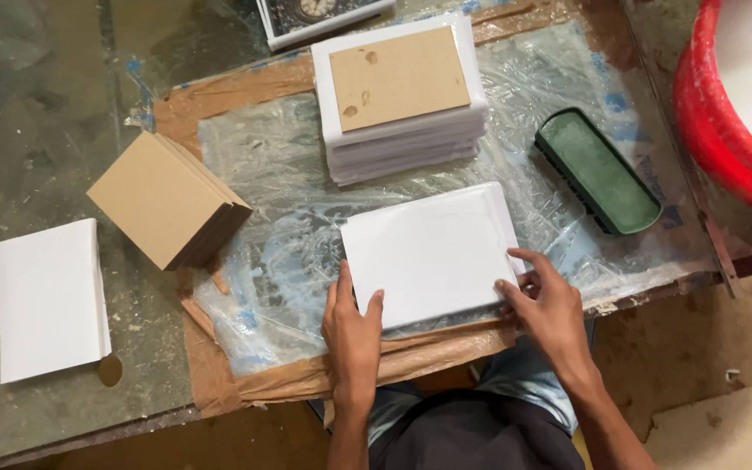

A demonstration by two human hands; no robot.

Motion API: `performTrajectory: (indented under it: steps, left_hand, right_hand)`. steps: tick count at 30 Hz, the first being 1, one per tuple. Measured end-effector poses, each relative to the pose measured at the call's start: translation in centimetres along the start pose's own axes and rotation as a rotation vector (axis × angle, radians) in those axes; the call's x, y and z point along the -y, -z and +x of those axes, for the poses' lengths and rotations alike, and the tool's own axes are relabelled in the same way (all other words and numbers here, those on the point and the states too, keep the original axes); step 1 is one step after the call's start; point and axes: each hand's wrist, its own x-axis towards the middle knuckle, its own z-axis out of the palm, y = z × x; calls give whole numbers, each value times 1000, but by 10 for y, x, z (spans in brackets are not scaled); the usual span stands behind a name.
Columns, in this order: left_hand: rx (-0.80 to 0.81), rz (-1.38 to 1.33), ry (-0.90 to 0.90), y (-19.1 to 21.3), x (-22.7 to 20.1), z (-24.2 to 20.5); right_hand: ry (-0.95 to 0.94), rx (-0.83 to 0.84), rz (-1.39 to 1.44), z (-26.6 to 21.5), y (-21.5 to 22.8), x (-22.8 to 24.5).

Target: The person assembles book blocks by placing a brown cardboard cover onto a white paper stack, smoothing it with a green plastic tool, and stacking the finished unit. The process is repeated continuously with materials from a nearby pile.

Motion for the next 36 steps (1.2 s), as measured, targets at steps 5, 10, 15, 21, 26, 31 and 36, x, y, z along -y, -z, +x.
performTrajectory:
  steps: [5, 10, 15, 21, 26, 31, 36]
  left_hand:
    - [24, 108, -11, -8, 6, 7]
    - [-3, 123, -66, -12, 9, 9]
    - [14, 222, -102, -13, 8, 10]
    - [-40, 447, -381, -18, 22, 17]
    - [-62, 475, -469, -18, 30, 16]
    - [-59, 482, -444, -19, 29, 15]
    - [-58, 473, -434, -20, 31, 15]
  right_hand:
    - [140, -106, -282, 1, -2, 14]
    - [88, -108, -240, 2, -4, 10]
    - [146, -107, -354, 5, -1, 6]
    - [76, -84, -630, 15, 15, 14]
    - [368, -314, -533, 29, 46, 7]
    - [582, -508, -949, 76, 83, -3]
    - [465, -240, -919, 103, 100, 6]
